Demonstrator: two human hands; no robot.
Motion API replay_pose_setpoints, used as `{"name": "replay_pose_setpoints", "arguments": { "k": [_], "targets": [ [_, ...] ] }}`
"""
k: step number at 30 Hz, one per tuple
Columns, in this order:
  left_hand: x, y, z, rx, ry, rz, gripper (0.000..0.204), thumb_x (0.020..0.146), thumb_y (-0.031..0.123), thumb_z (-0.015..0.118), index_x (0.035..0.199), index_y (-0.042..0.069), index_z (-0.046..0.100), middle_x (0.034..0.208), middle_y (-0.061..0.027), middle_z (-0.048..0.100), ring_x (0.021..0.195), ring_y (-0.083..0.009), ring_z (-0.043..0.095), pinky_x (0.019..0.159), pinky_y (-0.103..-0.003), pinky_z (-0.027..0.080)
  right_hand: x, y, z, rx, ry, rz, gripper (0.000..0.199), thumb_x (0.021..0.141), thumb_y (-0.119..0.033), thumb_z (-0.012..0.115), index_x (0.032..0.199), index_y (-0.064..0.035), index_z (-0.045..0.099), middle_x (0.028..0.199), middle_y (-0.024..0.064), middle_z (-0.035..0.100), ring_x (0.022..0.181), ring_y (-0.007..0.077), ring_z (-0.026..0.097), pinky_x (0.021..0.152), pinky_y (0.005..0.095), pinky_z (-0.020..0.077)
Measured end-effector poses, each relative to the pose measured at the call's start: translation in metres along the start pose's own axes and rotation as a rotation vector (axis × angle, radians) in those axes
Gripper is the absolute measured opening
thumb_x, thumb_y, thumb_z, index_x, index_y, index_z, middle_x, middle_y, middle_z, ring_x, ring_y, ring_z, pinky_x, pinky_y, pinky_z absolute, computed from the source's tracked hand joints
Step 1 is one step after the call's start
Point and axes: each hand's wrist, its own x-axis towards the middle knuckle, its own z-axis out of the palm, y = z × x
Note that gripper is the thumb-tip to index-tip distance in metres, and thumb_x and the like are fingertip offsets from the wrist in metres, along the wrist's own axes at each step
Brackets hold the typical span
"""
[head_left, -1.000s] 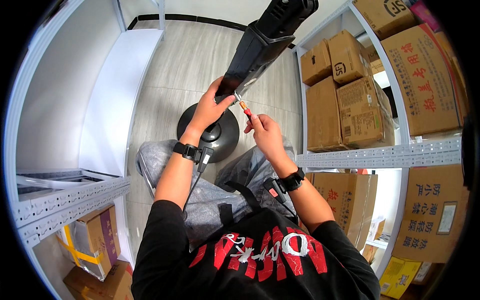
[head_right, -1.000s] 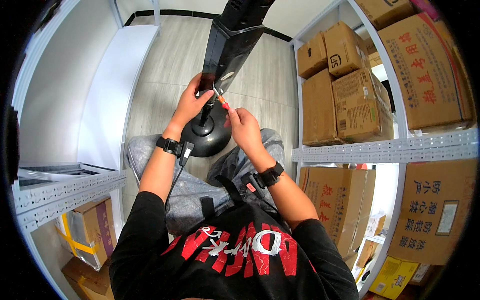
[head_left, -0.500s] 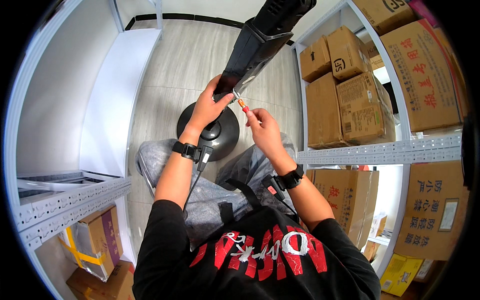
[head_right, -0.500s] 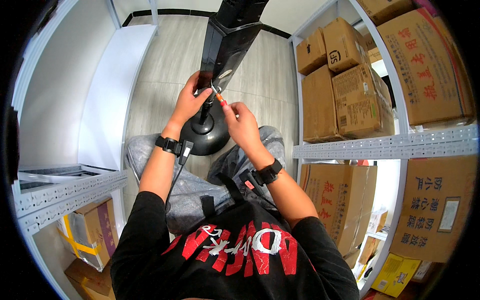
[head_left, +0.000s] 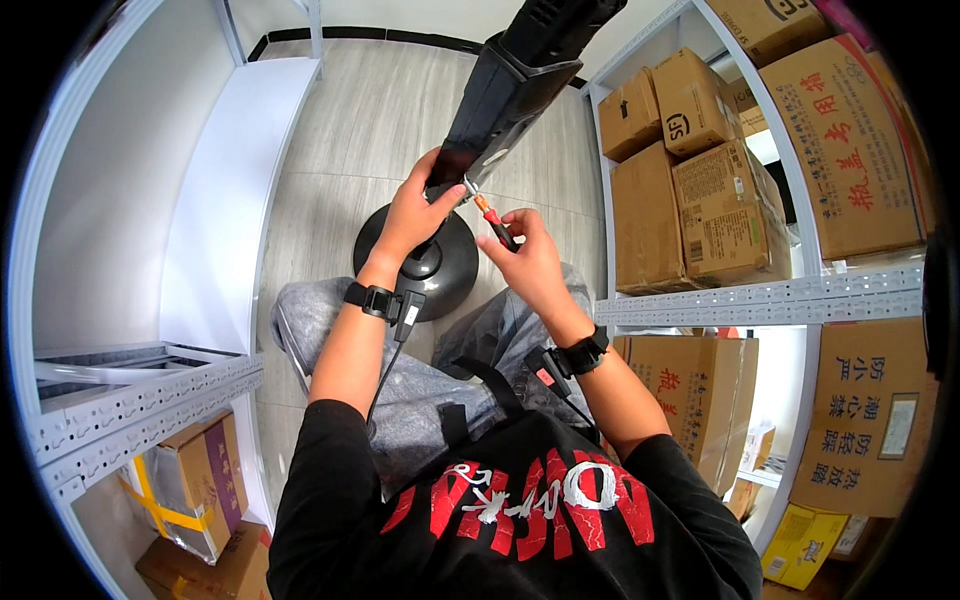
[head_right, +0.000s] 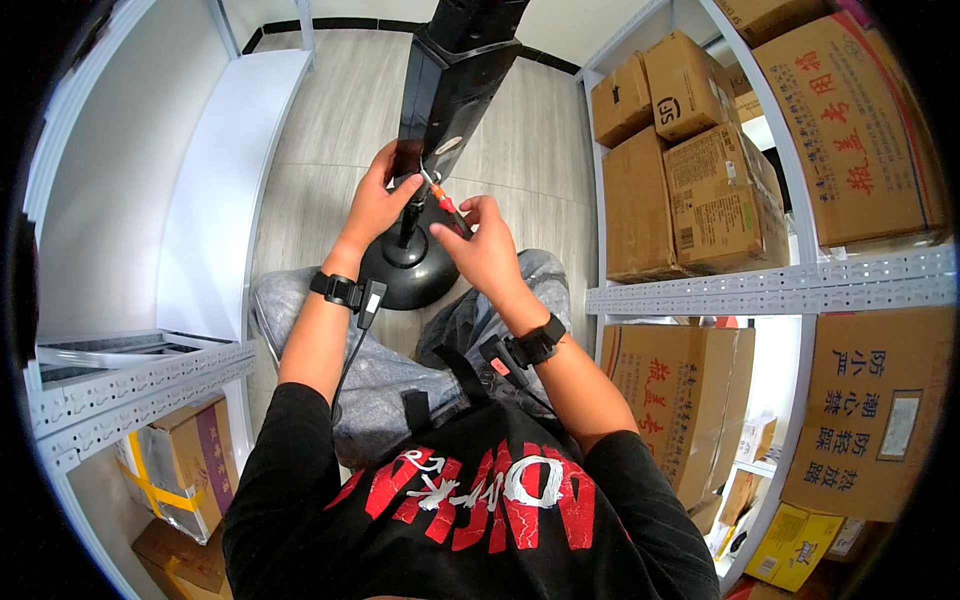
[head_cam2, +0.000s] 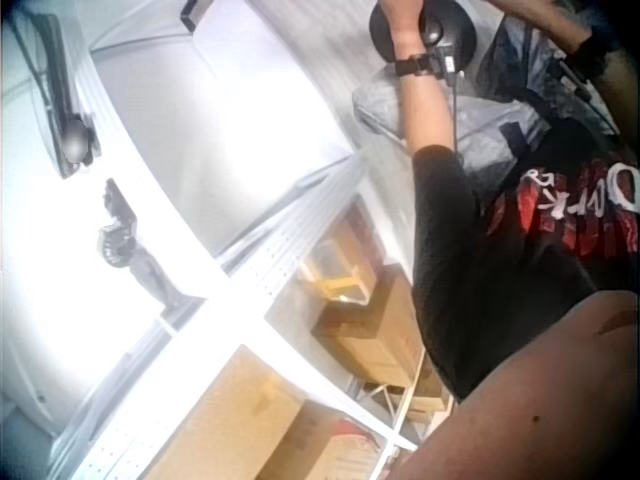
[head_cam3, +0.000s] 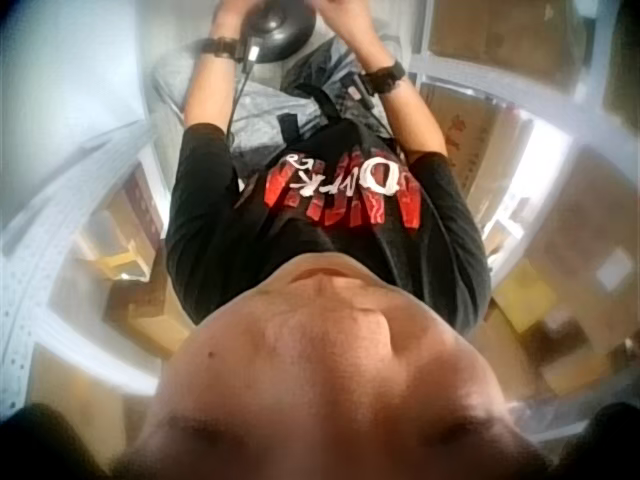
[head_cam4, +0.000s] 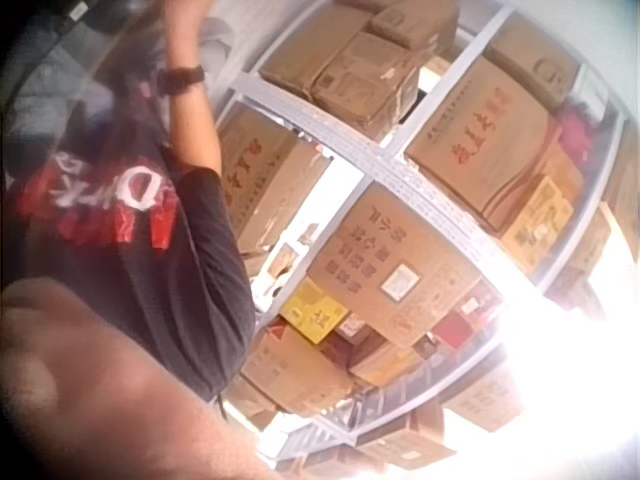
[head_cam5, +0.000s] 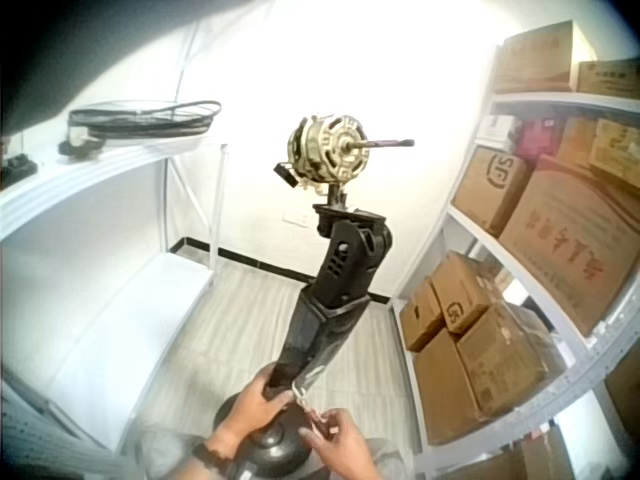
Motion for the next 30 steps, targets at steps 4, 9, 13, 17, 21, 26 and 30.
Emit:
{"name": "replay_pose_setpoints", "arguments": {
  "k": [4, 9, 13, 17, 21, 26, 30],
  "targets": [
    [0.001, 0.011, 0.002, -0.015, -0.020, -0.018, 0.059, 0.087, 0.016, 0.072, 0.138, -0.001, 0.047, 0.124, -0.0128, 0.063, 0.116, -0.0210, 0.061, 0.100, -0.033, 0.046, 0.006, 0.024, 0.001, 0.005, -0.018, 0.072, 0.028, 0.093, -0.027, 0.066, 0.099, 0.0010, 0.063, 0.086, 0.0126, 0.068, 0.075, 0.0189, 0.064, 0.066, 0.0331, 0.0494],
    [0.001, 0.014, 0.001, -0.041, -0.039, -0.038, 0.058, 0.087, 0.015, 0.072, 0.138, 0.000, 0.047, 0.124, -0.0123, 0.063, 0.116, -0.0209, 0.061, 0.100, -0.033, 0.045, 0.006, 0.008, -0.006, 0.139, -0.137, 0.214, 0.031, 0.086, -0.026, 0.075, 0.094, 0.0000, 0.061, 0.078, 0.0088, 0.064, 0.069, 0.0185, 0.060, 0.065, 0.0330, 0.0492],
    [0.001, 0.010, 0.002, -0.024, -0.023, -0.019, 0.058, 0.088, 0.015, 0.071, 0.138, 0.000, 0.047, 0.124, -0.0122, 0.063, 0.116, -0.0209, 0.061, 0.100, -0.033, 0.045, -0.001, 0.000, -0.001, -0.021, 0.058, -0.014, 0.025, 0.089, -0.024, 0.071, 0.091, 0.0001, 0.063, 0.073, 0.0076, 0.065, 0.068, 0.0182, 0.062, 0.065, 0.0330, 0.0495],
    [0.002, 0.010, 0.002, -0.036, -0.045, -0.028, 0.059, 0.088, 0.015, 0.071, 0.139, 0.000, 0.047, 0.125, -0.0124, 0.063, 0.117, -0.0213, 0.060, 0.101, -0.034, 0.045, 0.005, 0.026, 0.000, 0.080, -0.002, 0.044, 0.025, 0.092, -0.022, 0.070, 0.099, 0.0000, 0.060, 0.079, 0.0055, 0.062, 0.071, 0.0121, 0.055, 0.063, 0.0298, 0.0449],
    [0.001, 0.009, 0.001, -0.027, -0.036, -0.034, 0.059, 0.088, 0.015, 0.071, 0.139, -0.001, 0.046, 0.126, -0.0128, 0.062, 0.117, -0.0217, 0.060, 0.101, -0.034, 0.045, 0.007, 0.012, -0.008, 0.095, -0.157, 0.223, 0.028, 0.089, -0.022, 0.073, 0.099, -0.0004, 0.058, 0.085, 0.0076, 0.063, 0.071, 0.0118, 0.055, 0.061, 0.0297, 0.0449],
    [0.001, 0.009, 0.002, -0.017, -0.034, -0.036, 0.060, 0.088, 0.014, 0.071, 0.140, -0.001, 0.045, 0.125, -0.0127, 0.063, 0.116, -0.0213, 0.061, 0.101, -0.034, 0.045, 0.001, 0.001, -0.002, -0.035, 0.054, -0.030, 0.025, 0.090, -0.021, 0.071, 0.096, 0.0004, 0.060, 0.076, 0.0056, 0.062, 0.066, 0.0124, 0.055, 0.060, 0.0288, 0.0450],
    [0.002, 0.010, 0.001, -0.036, -0.054, -0.030, 0.060, 0.088, 0.013, 0.071, 0.140, -0.001, 0.045, 0.124, -0.0123, 0.063, 0.114, -0.0210, 0.061, 0.101, -0.034, 0.045, 0.005, 0.021, -0.002, -0.002, 0.045, 0.029, 0.029, 0.088, -0.026, 0.073, 0.096, -0.0001, 0.062, 0.076, 0.0090, 0.065, 0.066, 0.0206, 0.059, 0.063, 0.0339, 0.0481]
  ]
}}
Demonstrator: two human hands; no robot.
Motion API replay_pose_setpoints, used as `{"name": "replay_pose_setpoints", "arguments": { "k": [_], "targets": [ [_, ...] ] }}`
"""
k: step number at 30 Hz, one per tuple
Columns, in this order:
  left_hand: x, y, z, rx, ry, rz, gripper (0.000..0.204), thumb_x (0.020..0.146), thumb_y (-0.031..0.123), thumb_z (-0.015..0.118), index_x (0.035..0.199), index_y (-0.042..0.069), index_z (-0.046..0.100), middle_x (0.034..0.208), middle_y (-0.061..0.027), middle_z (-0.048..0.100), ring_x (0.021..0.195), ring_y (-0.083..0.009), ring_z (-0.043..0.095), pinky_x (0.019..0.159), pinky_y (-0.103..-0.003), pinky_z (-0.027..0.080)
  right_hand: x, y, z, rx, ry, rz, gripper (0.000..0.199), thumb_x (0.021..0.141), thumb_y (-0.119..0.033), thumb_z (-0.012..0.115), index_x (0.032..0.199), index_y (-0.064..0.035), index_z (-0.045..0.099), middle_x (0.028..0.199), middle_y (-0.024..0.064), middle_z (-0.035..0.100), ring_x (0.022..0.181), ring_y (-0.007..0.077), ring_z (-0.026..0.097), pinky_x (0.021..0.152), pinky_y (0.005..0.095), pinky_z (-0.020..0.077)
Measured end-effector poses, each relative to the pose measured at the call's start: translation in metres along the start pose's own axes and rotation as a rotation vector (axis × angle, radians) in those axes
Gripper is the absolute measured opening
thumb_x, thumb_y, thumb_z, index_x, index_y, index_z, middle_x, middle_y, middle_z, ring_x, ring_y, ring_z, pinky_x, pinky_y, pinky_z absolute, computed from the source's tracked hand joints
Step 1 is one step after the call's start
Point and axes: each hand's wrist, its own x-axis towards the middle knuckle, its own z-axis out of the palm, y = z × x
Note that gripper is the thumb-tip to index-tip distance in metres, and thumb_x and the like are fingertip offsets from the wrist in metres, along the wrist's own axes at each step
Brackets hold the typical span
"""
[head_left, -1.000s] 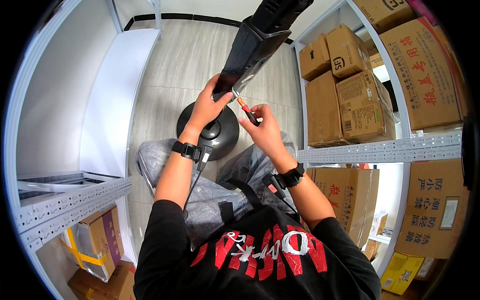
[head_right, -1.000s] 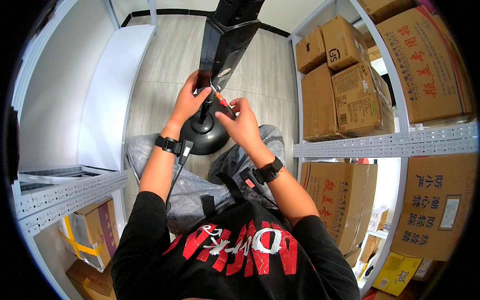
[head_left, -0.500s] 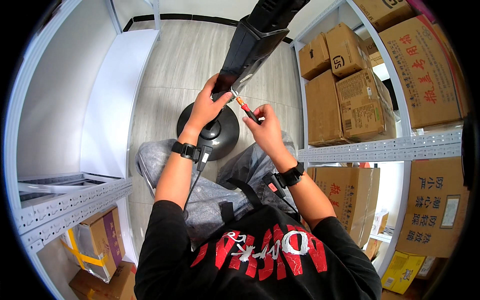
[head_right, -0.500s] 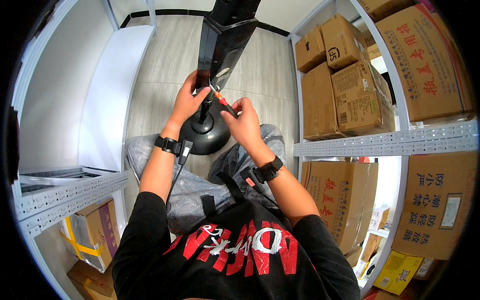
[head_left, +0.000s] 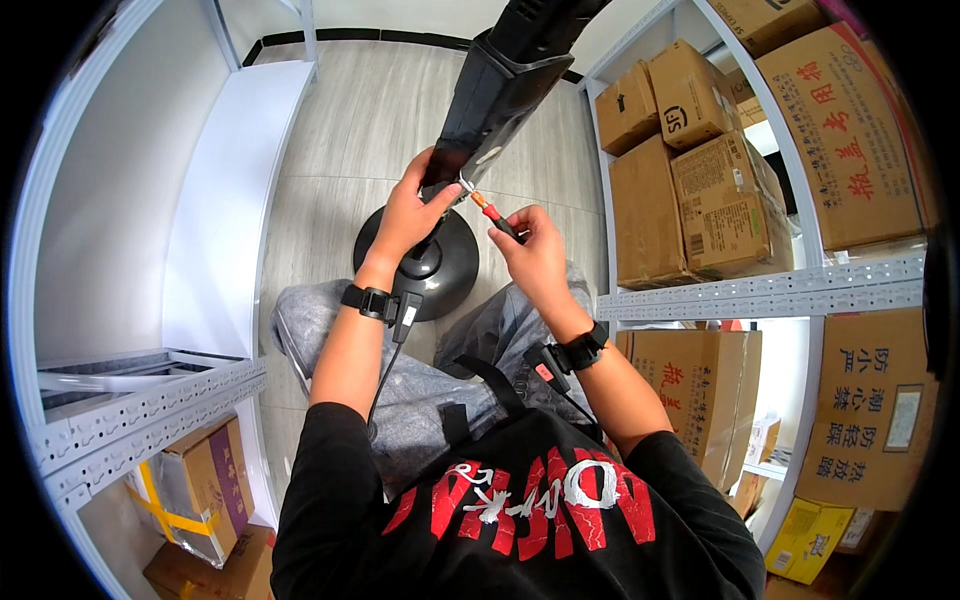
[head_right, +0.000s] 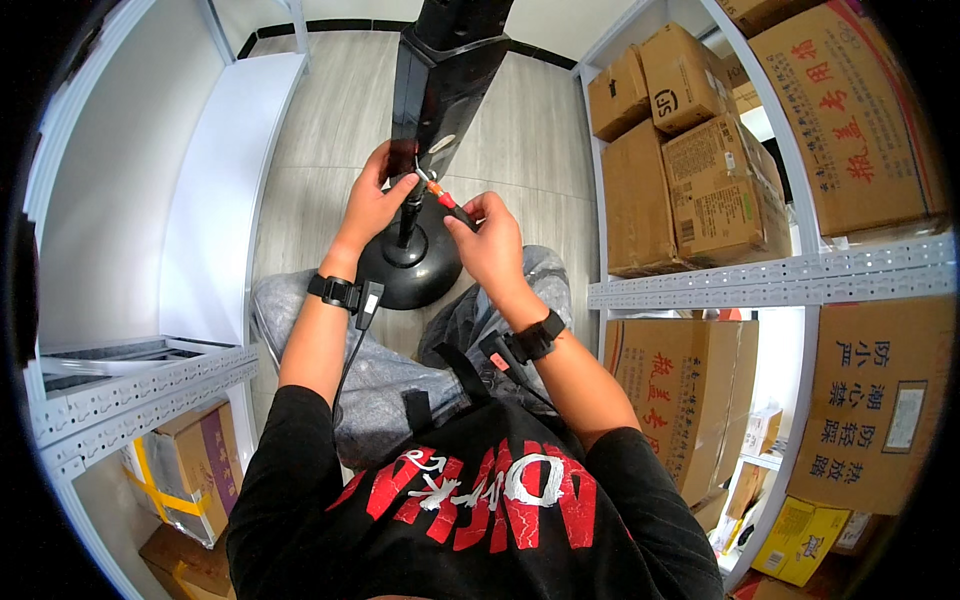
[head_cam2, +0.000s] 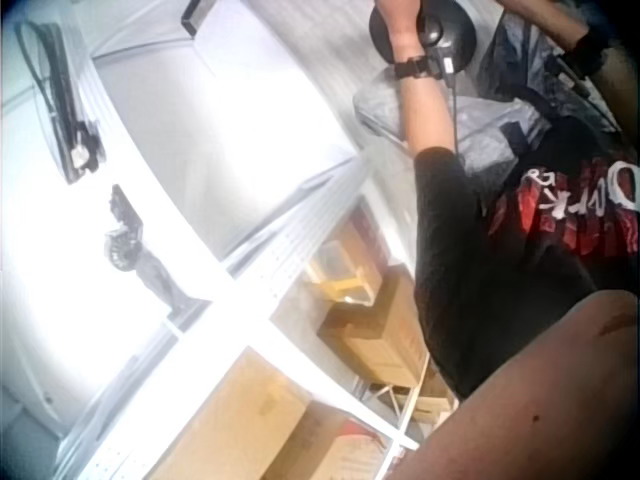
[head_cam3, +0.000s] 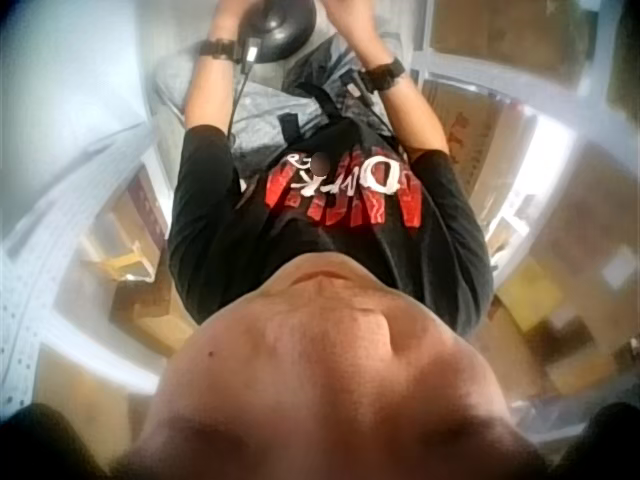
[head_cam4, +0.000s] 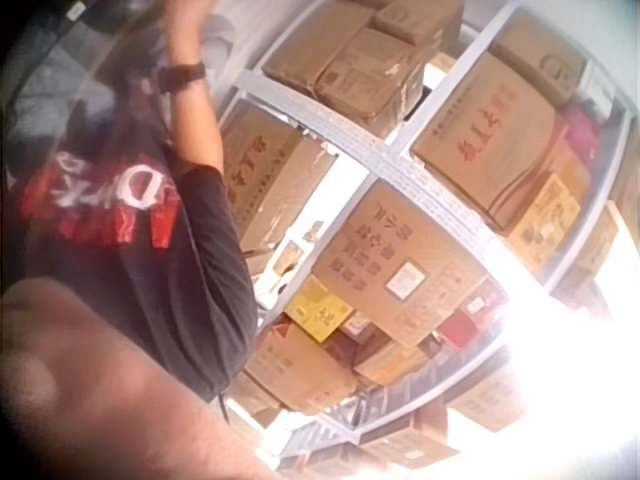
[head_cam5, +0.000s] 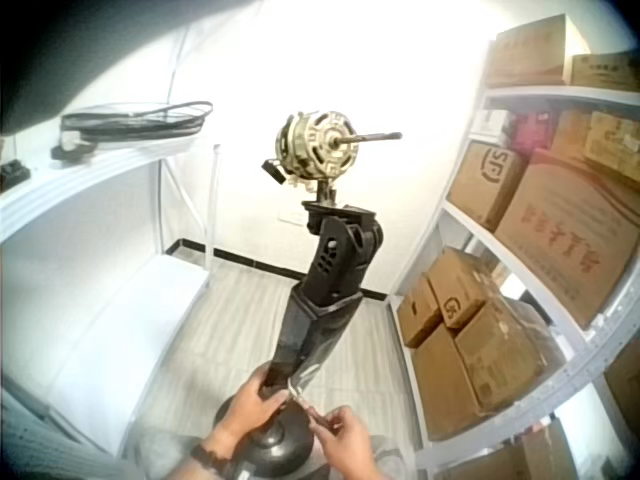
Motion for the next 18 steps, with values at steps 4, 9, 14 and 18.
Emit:
{"name": "replay_pose_setpoints", "arguments": {
  "k": [4, 9, 14, 18],
  "targets": [
    [0.000, 0.001, 0.001, 0.011, 0.017, 0.010, 0.060, 0.088, 0.012, 0.071, 0.140, -0.001, 0.045, 0.124, -0.0125, 0.063, 0.115, -0.0210, 0.061, 0.101, -0.034, 0.045, 0.001, -0.006, -0.003, 0.009, -0.110, 0.139, 0.029, 0.083, -0.024, 0.076, 0.094, -0.0006, 0.062, 0.077, 0.0109, 0.065, 0.067, 0.0263, 0.061, 0.064, 0.0371, 0.0491],
    [-0.001, -0.003, 0.000, 0.036, 0.015, -0.014, 0.061, 0.088, 0.014, 0.072, 0.140, -0.002, 0.045, 0.125, -0.0135, 0.063, 0.117, -0.0219, 0.061, 0.102, -0.034, 0.045, -0.005, -0.023, 0.000, -0.040, -0.032, -0.029, 0.023, 0.088, -0.019, 0.073, 0.092, 0.0009, 0.061, 0.072, 0.0075, 0.062, 0.066, 0.0173, 0.058, 0.060, 0.0320, 0.0466],
    [0.000, -0.005, 0.001, 0.034, 0.021, -0.003, 0.062, 0.087, 0.015, 0.072, 0.139, -0.003, 0.045, 0.125, -0.0140, 0.063, 0.117, -0.0222, 0.060, 0.102, -0.034, 0.045, -0.002, -0.008, 0.001, -0.025, -0.020, 0.012, 0.024, 0.091, -0.021, 0.071, 0.095, 0.0009, 0.061, 0.073, 0.0071, 0.062, 0.067, 0.0158, 0.058, 0.059, 0.0318, 0.0466],
    [-0.001, -0.002, 0.000, 0.032, 0.026, -0.010, 0.062, 0.087, 0.016, 0.072, 0.139, -0.003, 0.045, 0.125, -0.0139, 0.063, 0.117, -0.0218, 0.060, 0.101, -0.034, 0.045, 0.004, -0.013, -0.004, 0.072, -0.222, 0.242, 0.030, 0.088, -0.024, 0.072, 0.099, 0.0004, 0.059, 0.076, 0.0108, 0.063, 0.068, 0.0227, 0.061, 0.064, 0.0364, 0.0492]
  ]
}}
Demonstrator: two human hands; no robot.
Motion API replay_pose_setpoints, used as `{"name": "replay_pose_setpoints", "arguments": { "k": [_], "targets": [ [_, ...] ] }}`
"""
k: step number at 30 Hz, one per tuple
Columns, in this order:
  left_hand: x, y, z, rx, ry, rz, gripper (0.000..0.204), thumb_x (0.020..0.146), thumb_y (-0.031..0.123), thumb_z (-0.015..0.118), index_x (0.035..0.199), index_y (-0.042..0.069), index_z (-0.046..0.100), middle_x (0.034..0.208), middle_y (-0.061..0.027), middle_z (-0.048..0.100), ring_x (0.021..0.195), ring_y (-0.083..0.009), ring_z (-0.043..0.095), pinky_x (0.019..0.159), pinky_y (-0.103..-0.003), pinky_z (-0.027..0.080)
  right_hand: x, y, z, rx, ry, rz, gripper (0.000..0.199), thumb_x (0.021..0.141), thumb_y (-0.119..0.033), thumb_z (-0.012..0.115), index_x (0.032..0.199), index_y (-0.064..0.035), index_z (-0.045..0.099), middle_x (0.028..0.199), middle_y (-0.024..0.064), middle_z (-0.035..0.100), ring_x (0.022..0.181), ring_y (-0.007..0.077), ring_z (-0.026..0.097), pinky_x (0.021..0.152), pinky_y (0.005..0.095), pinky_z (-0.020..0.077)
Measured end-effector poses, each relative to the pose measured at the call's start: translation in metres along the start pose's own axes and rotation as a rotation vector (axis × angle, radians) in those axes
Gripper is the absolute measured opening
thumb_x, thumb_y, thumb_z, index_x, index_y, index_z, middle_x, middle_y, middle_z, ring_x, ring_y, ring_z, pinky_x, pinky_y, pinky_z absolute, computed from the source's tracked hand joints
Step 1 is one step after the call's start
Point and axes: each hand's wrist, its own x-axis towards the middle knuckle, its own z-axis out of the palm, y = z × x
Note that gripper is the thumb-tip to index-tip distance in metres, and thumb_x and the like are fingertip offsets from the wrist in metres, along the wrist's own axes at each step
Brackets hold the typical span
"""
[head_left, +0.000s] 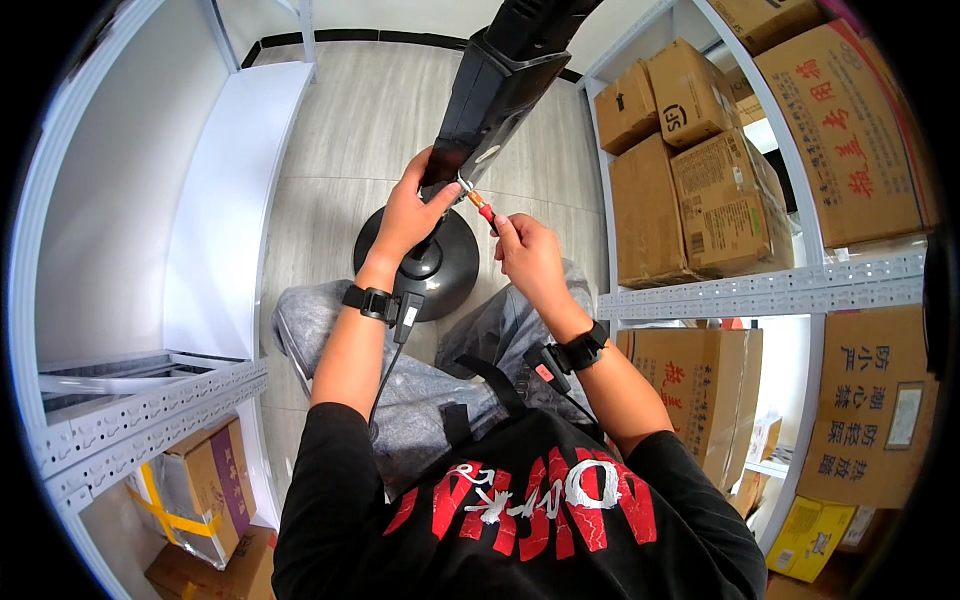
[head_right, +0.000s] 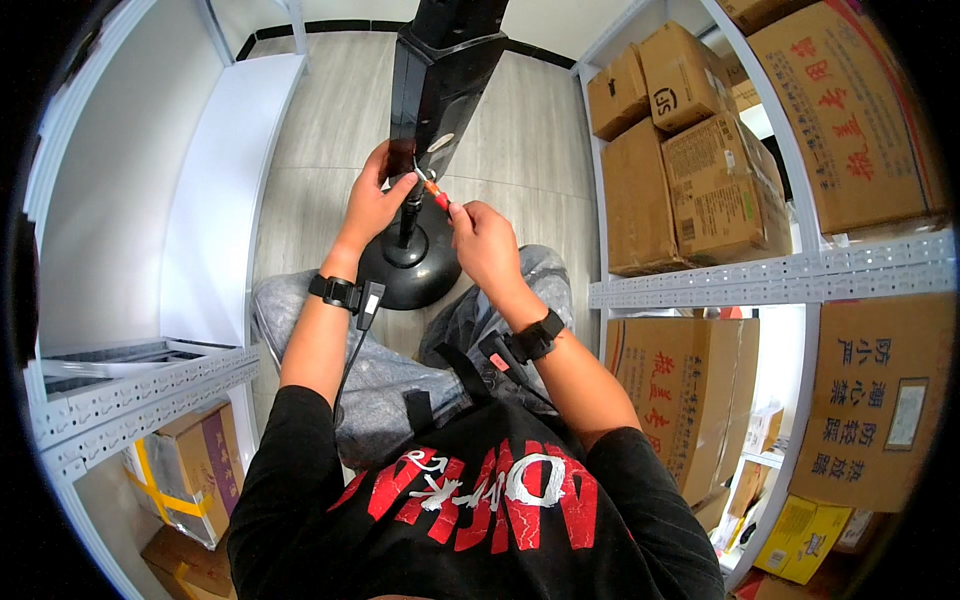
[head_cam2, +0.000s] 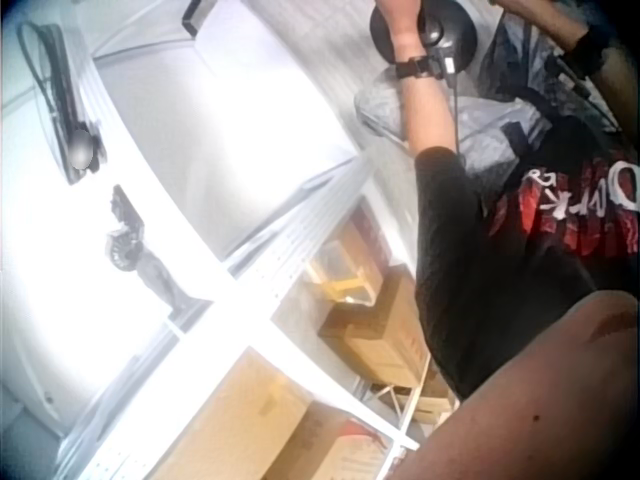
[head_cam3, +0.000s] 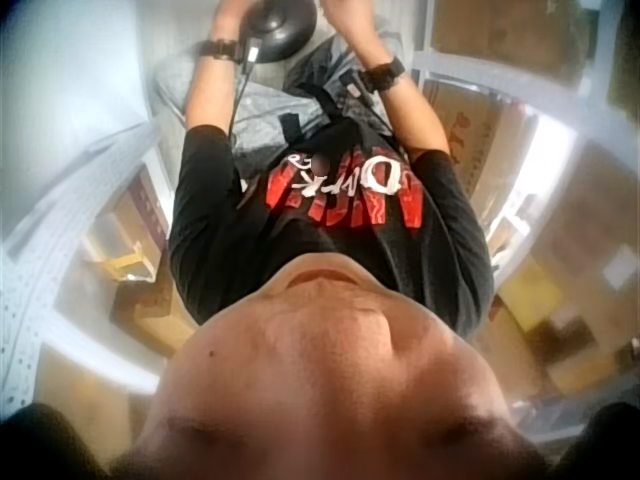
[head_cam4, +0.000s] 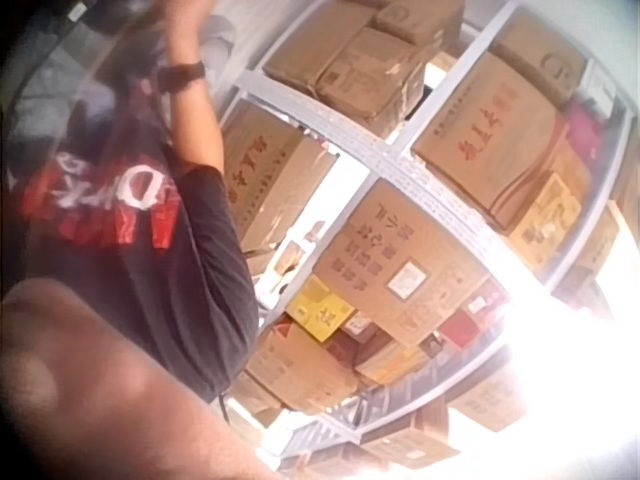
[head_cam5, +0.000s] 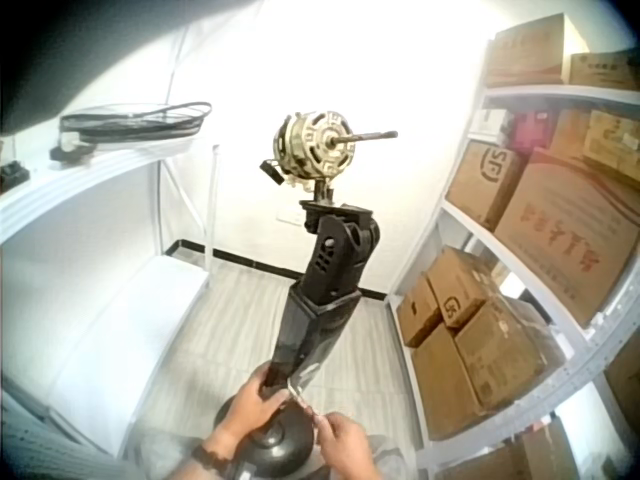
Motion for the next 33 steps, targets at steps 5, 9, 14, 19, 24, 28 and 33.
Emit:
{"name": "replay_pose_setpoints", "arguments": {
  "k": [5, 9, 14, 19, 24, 28, 33],
  "targets": [
    [0.000, -0.002, 0.000, 0.008, 0.005, 0.014, 0.061, 0.088, 0.015, 0.072, 0.139, -0.002, 0.045, 0.126, -0.0139, 0.063, 0.116, -0.0218, 0.061, 0.101, -0.034, 0.045, -0.009, -0.007, 0.006, -0.071, 0.158, -0.249, 0.032, 0.088, -0.025, 0.072, 0.100, 0.0013, 0.059, 0.076, 0.0102, 0.063, 0.066, 0.0222, 0.059, 0.062, 0.0357, 0.0490],
    [0.001, -0.001, 0.002, -0.007, -0.009, 0.011, 0.060, 0.088, 0.014, 0.071, 0.140, -0.002, 0.045, 0.126, -0.0138, 0.062, 0.117, -0.0219, 0.061, 0.101, -0.034, 0.045, 0.001, 0.016, 0.008, -0.008, 0.170, -0.212, 0.033, 0.088, -0.026, 0.072, 0.101, 0.0014, 0.059, 0.075, 0.0103, 0.062, 0.066, 0.0229, 0.060, 0.063, 0.0352, 0.0491],
    [0.000, -0.001, -0.002, 0.007, -0.057, -0.016, 0.056, 0.091, 0.004, 0.066, 0.141, -0.002, 0.041, 0.131, -0.0125, 0.056, 0.120, -0.0209, 0.056, 0.106, -0.034, 0.041, 0.001, 0.007, 0.003, 0.000, 0.053, -0.101, 0.029, 0.090, -0.022, 0.072, 0.100, 0.0006, 0.057, 0.077, 0.0074, 0.063, 0.068, 0.0156, 0.058, 0.061, 0.0301, 0.0472],
    [0.000, -0.004, 0.000, -0.012, -0.001, 0.019, 0.059, 0.088, 0.013, 0.071, 0.139, -0.003, 0.045, 0.128, -0.0146, 0.061, 0.118, -0.0224, 0.060, 0.102, -0.034, 0.044, -0.012, -0.014, 0.008, -0.095, 0.223, -0.302, 0.028, 0.086, -0.023, 0.074, 0.093, 0.0011, 0.062, 0.074, 0.0138, 0.066, 0.069, 0.0250, 0.065, 0.064, 0.0365, 0.0508],
    [0.001, 0.000, 0.001, -0.018, -0.016, 0.011, 0.059, 0.088, 0.013, 0.071, 0.139, -0.003, 0.045, 0.128, -0.0148, 0.061, 0.118, -0.0223, 0.059, 0.103, -0.033, 0.044, -0.001, 0.005, 0.005, -0.065, 0.164, -0.180, 0.029, 0.086, -0.024, 0.073, 0.097, 0.0003, 0.061, 0.078, 0.0154, 0.067, 0.072, 0.0283, 0.066, 0.065, 0.0386, 0.0509],
    [0.001, -0.004, -0.001, 0.003, -0.014, -0.004, 0.059, 0.089, 0.013, 0.071, 0.139, -0.003, 0.045, 0.128, -0.0147, 0.061, 0.118, -0.0221, 0.059, 0.102, -0.033, 0.044, -0.002, -0.008, -0.004, -0.111, -0.064, -0.007, 0.030, 0.085, -0.022, 0.074, 0.099, -0.0003, 0.060, 0.082, 0.0166, 0.067, 0.072, 0.0280, 0.066, 0.064, 0.0395, 0.0502],
    [0.000, -0.002, 0.000, -0.025, -0.013, -0.002, 0.060, 0.089, 0.013, 0.071, 0.139, -0.003, 0.044, 0.128, -0.0147, 0.061, 0.118, -0.0220, 0.059, 0.103, -0.034, 0.044, -0.007, -0.003, 0.008, -0.119, 0.184, -0.302, 0.029, 0.089, -0.024, 0.070, 0.097, 0.0017, 0.060, 0.080, 0.0163, 0.066, 0.071, 0.0286, 0.065, 0.063, 0.0390, 0.0496]
  ]
}}
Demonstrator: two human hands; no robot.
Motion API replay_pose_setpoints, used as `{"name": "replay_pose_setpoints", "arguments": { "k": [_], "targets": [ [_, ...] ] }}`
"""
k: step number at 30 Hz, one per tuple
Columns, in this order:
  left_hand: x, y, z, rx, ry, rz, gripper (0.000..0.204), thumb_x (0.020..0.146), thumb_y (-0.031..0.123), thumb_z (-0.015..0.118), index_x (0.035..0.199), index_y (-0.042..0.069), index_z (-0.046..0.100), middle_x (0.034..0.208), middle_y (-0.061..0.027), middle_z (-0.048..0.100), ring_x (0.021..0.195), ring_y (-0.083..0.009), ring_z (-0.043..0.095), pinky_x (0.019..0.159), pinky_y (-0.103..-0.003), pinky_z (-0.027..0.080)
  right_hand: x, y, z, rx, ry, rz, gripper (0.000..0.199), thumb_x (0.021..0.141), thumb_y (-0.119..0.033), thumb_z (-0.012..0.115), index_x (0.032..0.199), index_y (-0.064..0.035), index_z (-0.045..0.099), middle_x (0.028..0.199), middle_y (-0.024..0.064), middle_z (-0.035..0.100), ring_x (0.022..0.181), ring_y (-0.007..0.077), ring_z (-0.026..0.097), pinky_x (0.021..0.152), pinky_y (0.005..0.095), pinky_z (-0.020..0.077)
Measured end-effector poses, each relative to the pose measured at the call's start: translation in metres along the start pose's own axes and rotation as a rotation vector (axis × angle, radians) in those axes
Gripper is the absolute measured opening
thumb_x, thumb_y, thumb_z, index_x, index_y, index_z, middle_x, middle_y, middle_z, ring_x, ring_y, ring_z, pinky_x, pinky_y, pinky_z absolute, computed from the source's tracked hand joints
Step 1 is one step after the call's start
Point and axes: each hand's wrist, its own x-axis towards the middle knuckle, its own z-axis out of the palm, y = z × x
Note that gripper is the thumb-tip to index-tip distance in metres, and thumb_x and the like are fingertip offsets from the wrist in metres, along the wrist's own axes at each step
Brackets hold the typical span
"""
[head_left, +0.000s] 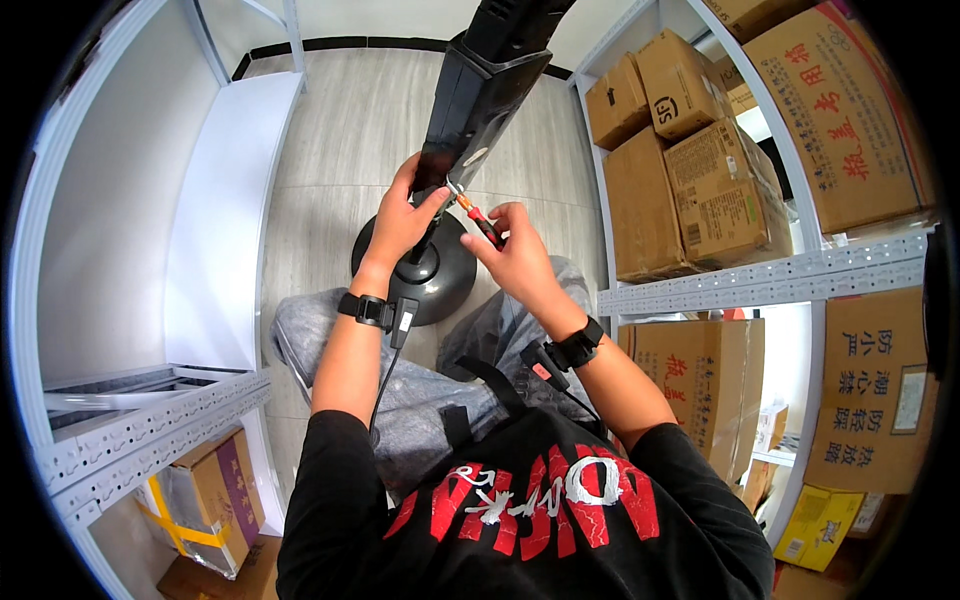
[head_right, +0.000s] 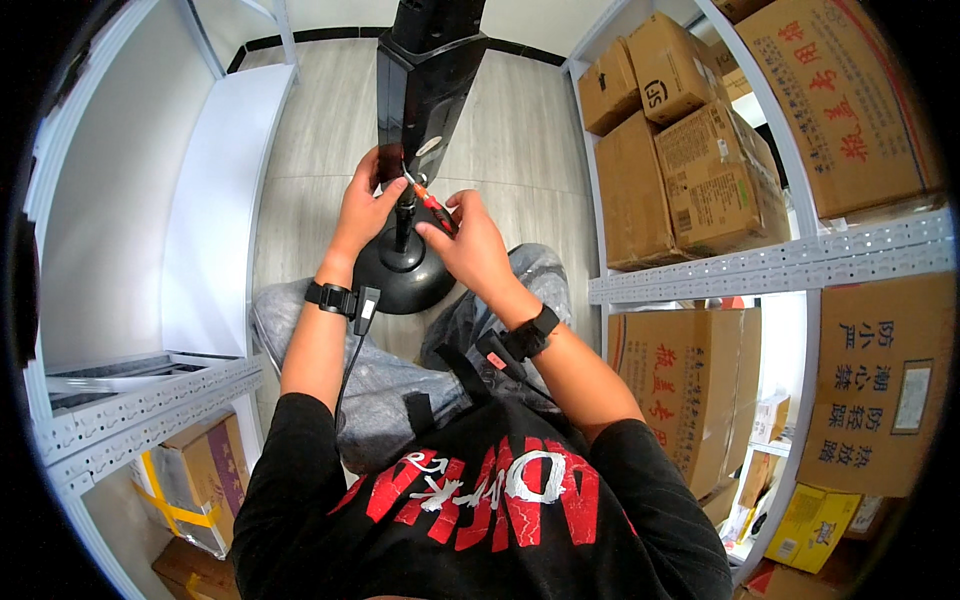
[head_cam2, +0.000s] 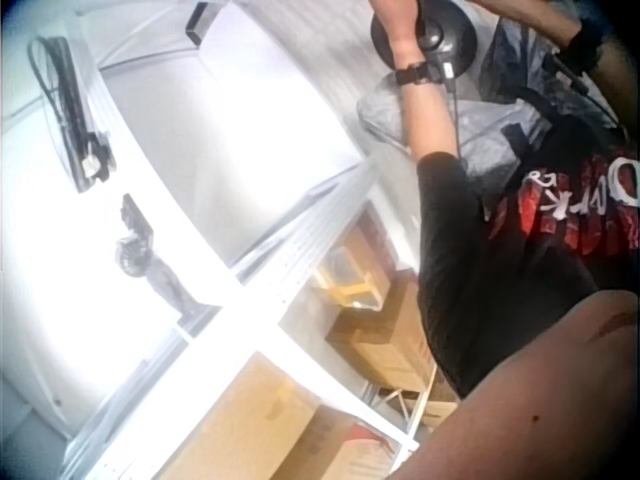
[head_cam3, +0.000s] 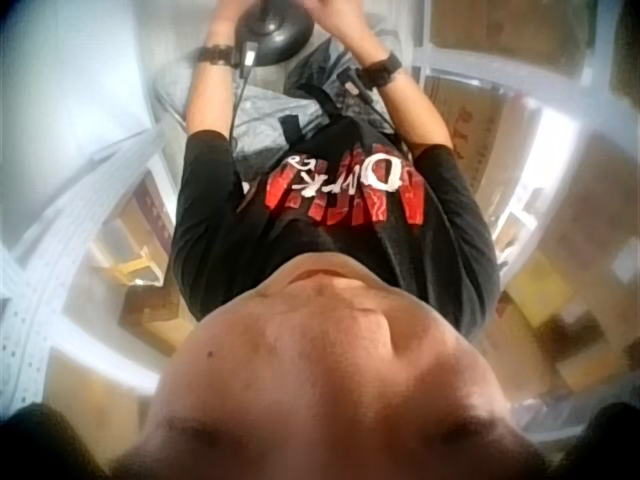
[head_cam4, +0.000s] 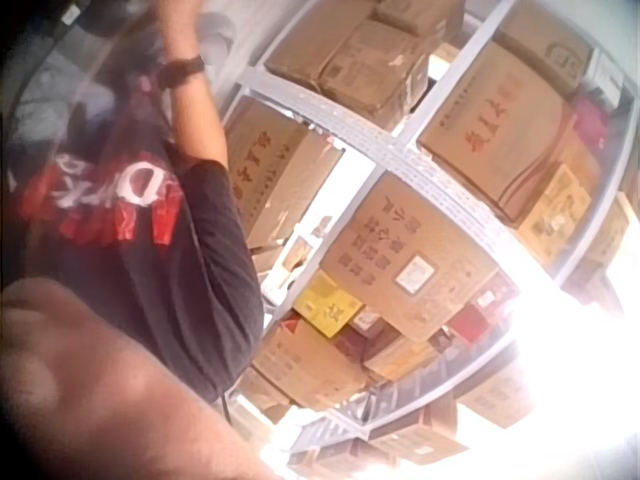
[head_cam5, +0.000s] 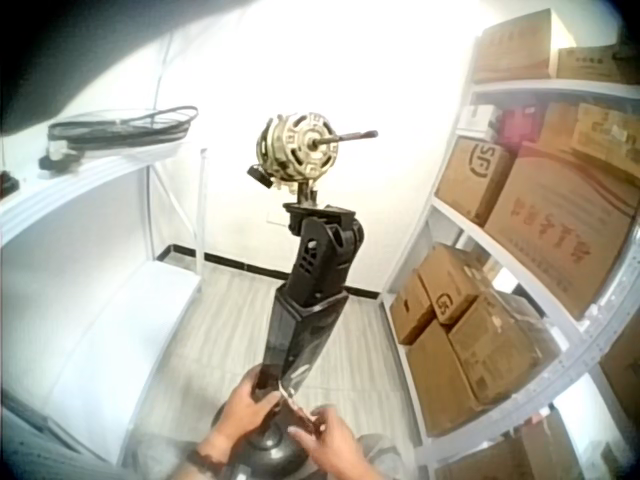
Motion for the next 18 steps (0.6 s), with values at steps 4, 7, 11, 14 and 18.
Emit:
{"name": "replay_pose_setpoints", "arguments": {
  "k": [4, 7, 11, 14, 18],
  "targets": [
    [0.000, -0.001, 0.000, 0.012, -0.004, -0.009, 0.060, 0.089, 0.013, 0.071, 0.140, -0.003, 0.044, 0.128, -0.0145, 0.061, 0.118, -0.0216, 0.059, 0.102, -0.034, 0.044, 0.002, 0.012, 0.000, 0.065, 0.014, 0.070, 0.031, 0.090, -0.026, 0.069, 0.097, 0.0020, 0.060, 0.079, 0.0155, 0.065, 0.069, 0.0296, 0.064, 0.063, 0.0389, 0.0496],
    [0.001, 0.002, 0.000, 0.019, -0.025, -0.005, 0.058, 0.090, 0.010, 0.069, 0.140, -0.002, 0.043, 0.128, -0.0130, 0.060, 0.118, -0.0209, 0.058, 0.103, -0.034, 0.043, 0.006, 0.020, 0.001, 0.111, -0.094, 0.197, 0.032, 0.085, -0.025, 0.075, 0.096, 0.0008, 0.060, 0.077, 0.0141, 0.065, 0.069, 0.0291, 0.064, 0.064, 0.0391, 0.0501],
    [0.000, 0.002, -0.002, 0.033, -0.047, -0.026, 0.056, 0.092, 0.005, 0.066, 0.141, -0.002, 0.040, 0.130, -0.0110, 0.057, 0.119, -0.0198, 0.056, 0.105, -0.034, 0.042, 0.006, 0.004, -0.002, 0.036, -0.084, 0.112, 0.027, 0.087, -0.023, 0.074, 0.093, -0.0002, 0.061, 0.074, 0.0084, 0.063, 0.067, 0.0193, 0.060, 0.062, 0.0329, 0.0484],
    [0.000, 0.002, 0.000, 0.005, -0.014, -0.005, 0.060, 0.088, 0.009, 0.070, 0.140, -0.002, 0.043, 0.129, -0.0129, 0.060, 0.119, -0.0212, 0.058, 0.103, -0.034, 0.043, 0.000, -0.007, -0.001, 0.020, 0.046, 0.029, 0.027, 0.085, -0.024, 0.074, 0.090, 0.0005, 0.062, 0.078, 0.0148, 0.067, 0.069, 0.0296, 0.065, 0.065, 0.0388, 0.0509],
    [0.001, -0.001, -0.001, 0.026, -0.023, 0.015, 0.065, 0.084, 0.010, 0.073, 0.140, -0.003, 0.043, 0.128, -0.0142, 0.061, 0.118, -0.0224, 0.059, 0.103, -0.034, 0.044, 0.003, 0.014, 0.001, 0.075, -0.010, 0.103, 0.025, 0.089, -0.022, 0.072, 0.095, 0.0006, 0.061, 0.072, 0.0092, 0.064, 0.066, 0.0199, 0.061, 0.064, 0.0337, 0.0499]
  ]
}}
